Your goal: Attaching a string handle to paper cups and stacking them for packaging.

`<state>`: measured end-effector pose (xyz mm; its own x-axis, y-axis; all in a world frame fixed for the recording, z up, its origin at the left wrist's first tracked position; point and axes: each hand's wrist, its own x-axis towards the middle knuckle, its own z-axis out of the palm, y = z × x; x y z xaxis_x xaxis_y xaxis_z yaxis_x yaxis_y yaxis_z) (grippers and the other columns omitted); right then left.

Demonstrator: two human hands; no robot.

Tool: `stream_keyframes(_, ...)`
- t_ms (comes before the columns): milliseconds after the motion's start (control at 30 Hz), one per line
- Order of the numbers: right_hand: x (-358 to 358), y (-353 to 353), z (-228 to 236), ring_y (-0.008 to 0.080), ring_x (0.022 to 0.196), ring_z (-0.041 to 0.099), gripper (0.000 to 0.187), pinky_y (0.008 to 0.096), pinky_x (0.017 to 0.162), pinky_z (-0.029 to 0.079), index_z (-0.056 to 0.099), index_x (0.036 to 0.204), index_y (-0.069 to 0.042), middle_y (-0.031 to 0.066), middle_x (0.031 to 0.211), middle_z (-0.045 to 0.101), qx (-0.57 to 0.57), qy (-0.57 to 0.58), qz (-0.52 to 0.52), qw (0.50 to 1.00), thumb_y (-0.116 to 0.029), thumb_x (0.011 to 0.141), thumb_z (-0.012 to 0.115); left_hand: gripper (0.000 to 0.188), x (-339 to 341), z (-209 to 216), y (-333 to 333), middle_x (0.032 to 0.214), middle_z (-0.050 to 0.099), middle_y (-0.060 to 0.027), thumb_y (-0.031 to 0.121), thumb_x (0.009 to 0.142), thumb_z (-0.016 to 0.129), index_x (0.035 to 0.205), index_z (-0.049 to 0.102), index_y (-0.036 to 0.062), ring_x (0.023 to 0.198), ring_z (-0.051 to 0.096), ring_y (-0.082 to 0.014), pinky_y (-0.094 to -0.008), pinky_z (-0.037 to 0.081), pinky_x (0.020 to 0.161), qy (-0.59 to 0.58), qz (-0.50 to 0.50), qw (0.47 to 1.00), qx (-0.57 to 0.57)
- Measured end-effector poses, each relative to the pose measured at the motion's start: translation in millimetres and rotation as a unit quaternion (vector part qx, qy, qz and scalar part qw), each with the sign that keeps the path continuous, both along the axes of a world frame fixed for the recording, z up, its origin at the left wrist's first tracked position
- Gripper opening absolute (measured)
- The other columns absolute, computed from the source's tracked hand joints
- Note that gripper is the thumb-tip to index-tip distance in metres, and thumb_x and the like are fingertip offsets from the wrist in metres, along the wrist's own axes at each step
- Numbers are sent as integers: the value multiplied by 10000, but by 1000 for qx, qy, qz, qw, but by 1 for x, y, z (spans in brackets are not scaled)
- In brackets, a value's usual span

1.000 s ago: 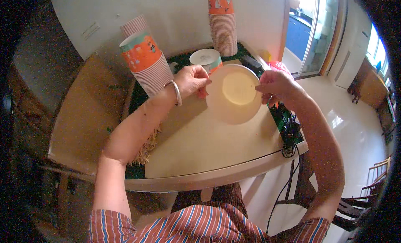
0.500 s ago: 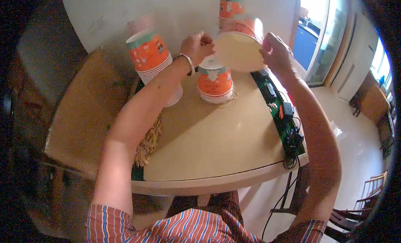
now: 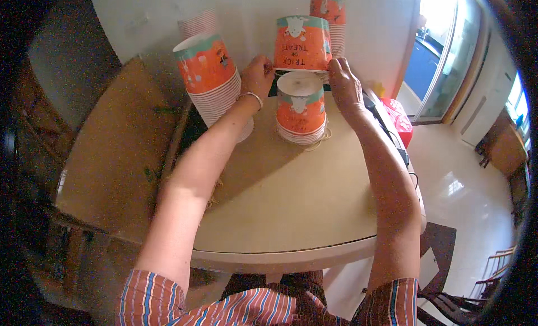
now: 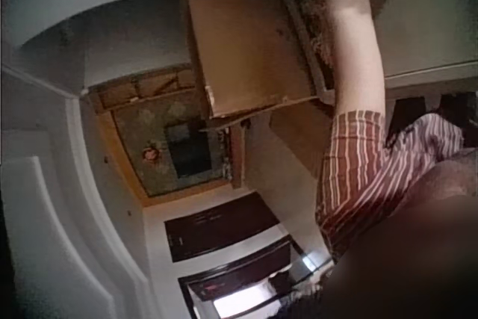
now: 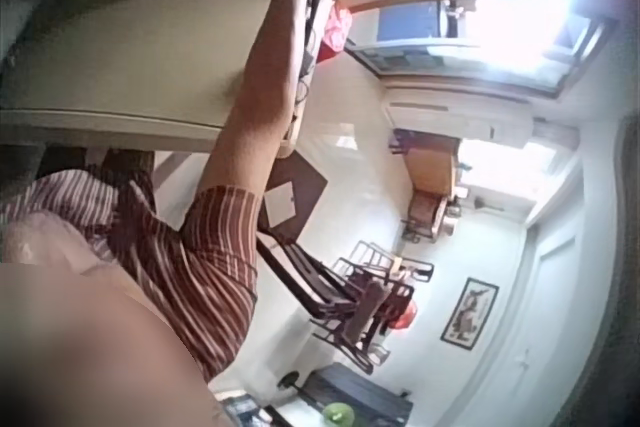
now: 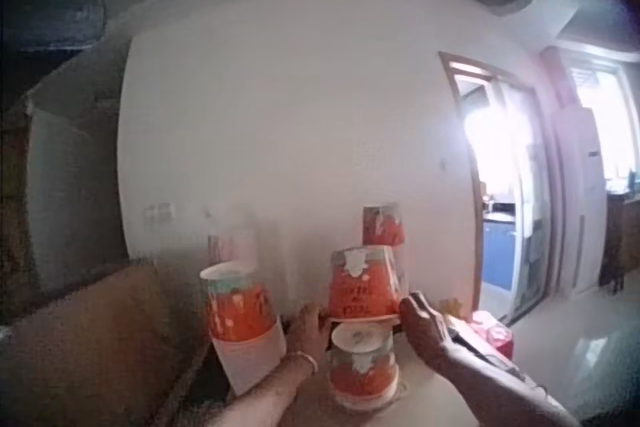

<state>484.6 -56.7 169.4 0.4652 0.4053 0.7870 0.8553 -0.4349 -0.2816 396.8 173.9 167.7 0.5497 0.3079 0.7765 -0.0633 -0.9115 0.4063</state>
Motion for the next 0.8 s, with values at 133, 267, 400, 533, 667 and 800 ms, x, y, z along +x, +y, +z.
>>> stream_keyframes(133, 4, 14, -16, 469, 987, 577, 78, 527, 779, 493, 472, 1044, -86, 172, 1136, 549, 25, 9, 14, 1000, -137, 985, 474, 162, 0, -20, 10, 1006, 597, -200, 111, 876, 627, 991, 533, 44, 942, 608, -428, -515, 498, 772, 18, -10, 1000, 0)
stream_keyframes(267, 14, 15, -30, 461, 981, 579, 95, 522, 773, 495, 487, 1060, -85, 175, 1106, 549, 39, 15, -2, 999, -125, 975, 504, 186, -2, -24, 2, 1058, 584, -211, 113, 897, 599, 1043, 510, 40, 968, 602, -439, -524, 504, 788, 59, -4, 998, 0)
stream_keyframes(400, 10, 17, -25, 436, 933, 586, 127, 503, 757, 511, 497, 1055, -84, 165, 1052, 545, 72, -19, 38, 997, -72, 940, 550, 186, -8, -12, 7, 1089, 578, -212, 135, 906, 591, 1043, 510, 39, 961, 605, -448, -530, 508, 797, 49, 12, 999, 19)
stream_keyframes(533, 9, 10, -24, 426, 942, 595, 151, 501, 762, 516, 494, 1059, -78, 157, 1065, 543, 65, 9, 31, 997, -55, 924, 557, 199, -12, -11, 3, 1098, 575, -208, 159, 909, 586, 1042, 503, 38, 916, 618, -453, -537, 514, 767, 16, -8, 999, 48)
stream_keyframes(667, 4, 4, -42, 442, 966, 592, 175, 512, 757, 531, 490, 1085, -76, 164, 1093, 534, 32, 9, 20, 999, -44, 925, 553, 173, -19, -29, -4, 982, 617, -173, 130, 881, 634, 1018, 549, 68, 863, 635, -402, -495, 511, 704, 11, -34, 999, 16)
stream_keyframes(800, -2, 7, -54, 439, 946, 598, 173, 513, 738, 538, 497, 1090, -82, 159, 1098, 533, 32, -1, 36, 999, -59, 931, 562, 186, -23, -46, 2, 987, 610, -170, 112, 875, 632, 1031, 538, 78, 887, 625, -404, -501, 508, 691, 4, -18, 999, 32)
